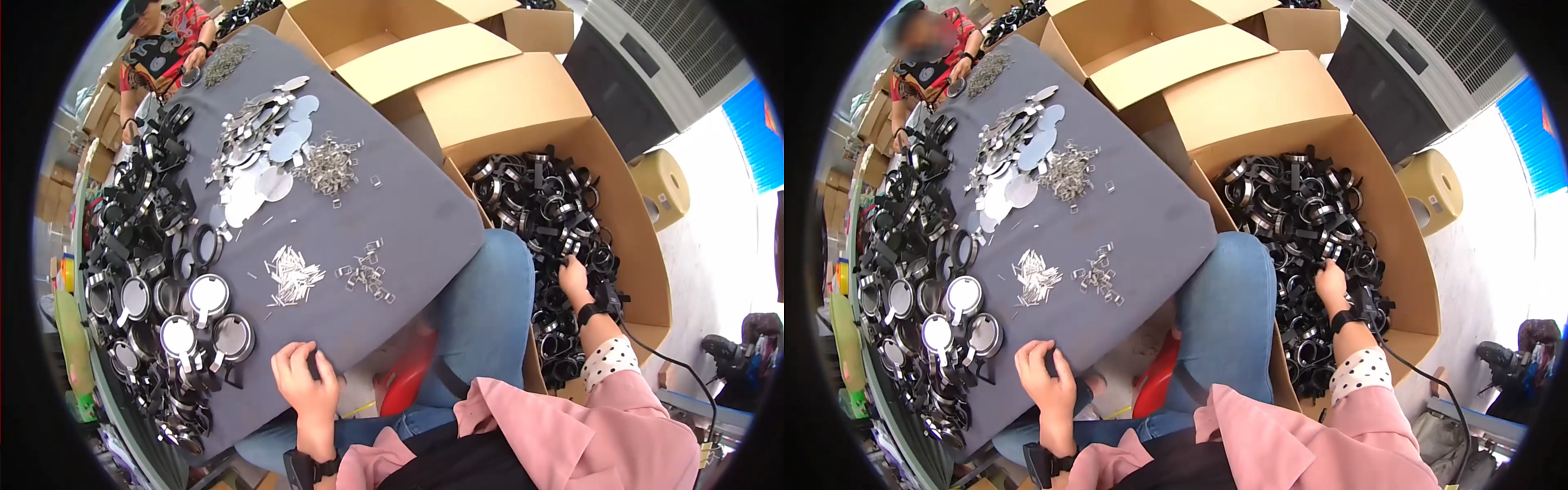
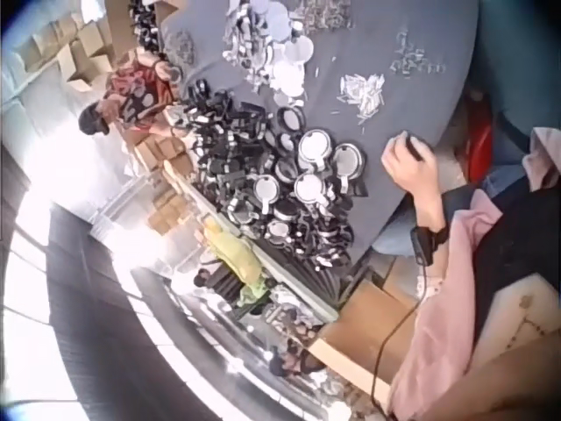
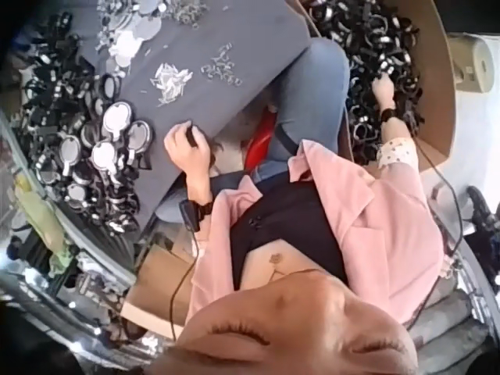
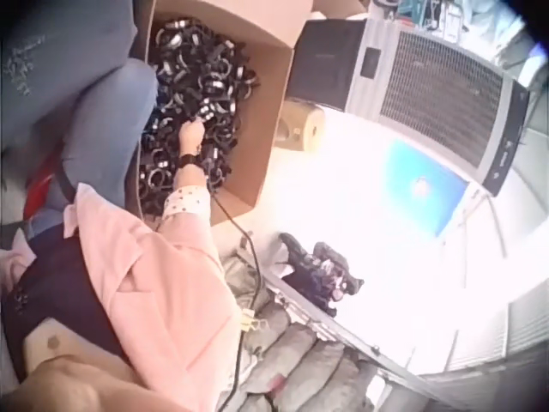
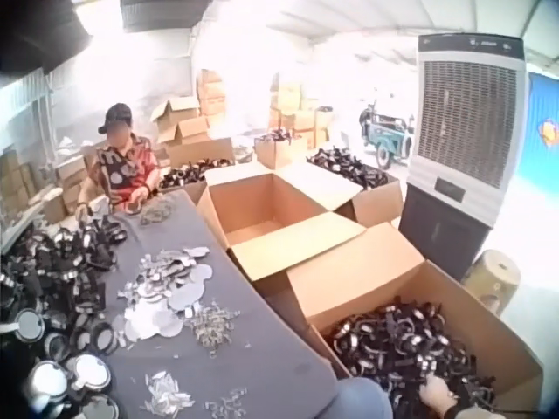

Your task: The recorder is assembling small metal components, possibly related to plastic or rubber products, at a workbench.

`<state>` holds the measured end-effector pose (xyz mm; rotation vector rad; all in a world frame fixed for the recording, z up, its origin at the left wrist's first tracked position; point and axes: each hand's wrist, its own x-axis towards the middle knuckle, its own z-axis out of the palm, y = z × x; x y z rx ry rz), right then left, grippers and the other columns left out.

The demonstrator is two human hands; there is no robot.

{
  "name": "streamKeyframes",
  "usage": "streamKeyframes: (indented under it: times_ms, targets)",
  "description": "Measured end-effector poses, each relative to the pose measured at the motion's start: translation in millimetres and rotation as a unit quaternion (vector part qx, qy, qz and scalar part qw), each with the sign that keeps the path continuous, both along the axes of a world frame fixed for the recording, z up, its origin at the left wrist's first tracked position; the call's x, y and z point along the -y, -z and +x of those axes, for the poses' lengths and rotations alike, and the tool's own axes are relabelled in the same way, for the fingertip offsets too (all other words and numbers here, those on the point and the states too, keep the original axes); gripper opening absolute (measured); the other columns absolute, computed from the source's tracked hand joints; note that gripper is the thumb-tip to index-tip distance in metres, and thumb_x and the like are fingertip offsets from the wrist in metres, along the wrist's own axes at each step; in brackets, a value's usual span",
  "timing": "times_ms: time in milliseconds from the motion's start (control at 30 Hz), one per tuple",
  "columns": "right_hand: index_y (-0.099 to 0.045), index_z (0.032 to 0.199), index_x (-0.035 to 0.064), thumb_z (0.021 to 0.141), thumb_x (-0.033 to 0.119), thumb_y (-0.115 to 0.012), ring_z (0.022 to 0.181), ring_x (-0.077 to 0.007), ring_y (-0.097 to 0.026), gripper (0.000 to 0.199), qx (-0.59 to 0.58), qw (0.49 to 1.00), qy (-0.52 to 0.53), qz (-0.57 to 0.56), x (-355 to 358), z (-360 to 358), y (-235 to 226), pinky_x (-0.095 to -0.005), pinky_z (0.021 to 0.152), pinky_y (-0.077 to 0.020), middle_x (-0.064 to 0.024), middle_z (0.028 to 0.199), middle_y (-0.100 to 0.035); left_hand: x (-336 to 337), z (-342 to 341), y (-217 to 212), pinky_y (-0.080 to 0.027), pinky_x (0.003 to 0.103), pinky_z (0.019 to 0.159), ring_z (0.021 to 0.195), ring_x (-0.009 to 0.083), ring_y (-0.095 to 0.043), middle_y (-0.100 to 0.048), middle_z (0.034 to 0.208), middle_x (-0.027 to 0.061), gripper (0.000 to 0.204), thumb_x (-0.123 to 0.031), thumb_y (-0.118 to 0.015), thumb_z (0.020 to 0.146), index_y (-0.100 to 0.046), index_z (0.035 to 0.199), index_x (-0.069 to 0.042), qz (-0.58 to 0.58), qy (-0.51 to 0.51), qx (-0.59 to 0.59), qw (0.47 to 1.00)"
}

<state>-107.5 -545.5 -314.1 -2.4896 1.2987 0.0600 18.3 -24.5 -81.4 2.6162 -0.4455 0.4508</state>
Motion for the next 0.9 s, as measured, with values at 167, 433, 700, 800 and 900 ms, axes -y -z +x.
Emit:
streamKeyframes:
  times_ms: [167,433,700,800,900]
  targets:
    - [-0.056,0.118,0.0057,0.077,0.008,-0.058,0.096,-0.0393,-0.061,0.041,-0.004,0.994,-0.106,0.02,-9,50,17,-0.0461,0.085,-0.0484,-0.0232,0.1,-0.064,6,0,0,-0.043,0.042,0.076,0.086,0.0336,-0.053,-0.055,0.09,0.0156,0.014,-0.003,-0.058,0.075,-0.056,0.088,-0.001,0.016,-0.014,-0.001,1.0]
    - [-0.068,0.088,0.0008,0.072,0.023,-0.071,0.087,-0.0367,-0.064,0.027,-0.094,0.969,-0.22,0.061,-21,72,1,-0.0438,0.079,-0.0507,-0.0222,0.089,-0.066,4,2,0,-0.044,0.042,0.073,0.081,0.0326,-0.054,-0.056,0.09,0.0128,0.018,-0.004,-0.063,0.07,-0.059,0.088,-0.004,0.011,-0.014,0.014,1.0]
    - [-0.052,0.063,0.0036,0.073,0.013,-0.071,0.054,-0.0035,-0.035,0.024,0.251,0.93,-0.134,0.235,-89,99,-271,-0.0233,0.049,-0.0263,0.006,0.056,-0.044,21,6,-25,-0.047,0.042,0.076,0.089,0.033,-0.057,-0.059,0.102,0.0153,0.052,-0.009,-0.075,0.066,-0.052,0.112,-0.003,-0.153,0.144,0.031,0.977]
    - [-0.054,0.063,0.0034,0.072,0.01,-0.071,0.056,-0.0024,-0.041,0.021,0.294,0.894,-0.231,0.247,-160,100,-332,-0.0216,0.05,-0.0303,0.0054,0.058,-0.049,54,2,-55,-0.047,0.041,0.08,0.096,0.0338,-0.057,-0.056,0.112,0.0151,0.05,-0.022,-0.082,0.06,-0.059,0.102,-0.007,-0.173,0.236,-0.006,0.956]
    - [-0.057,0.065,0.0036,0.074,0.011,-0.073,0.055,-0.0032,-0.043,0.02,0.235,0.836,-0.373,0.328,-231,115,-349,-0.0221,0.048,-0.0336,0.0037,0.06,-0.054,70,-7,-68,-0.048,0.04,0.082,0.1,0.0309,-0.057,-0.056,0.111,0.0152,0.048,-0.024,-0.079,0.065,-0.065,0.11,-0.019,-0.186,0.286,0.041,0.939]
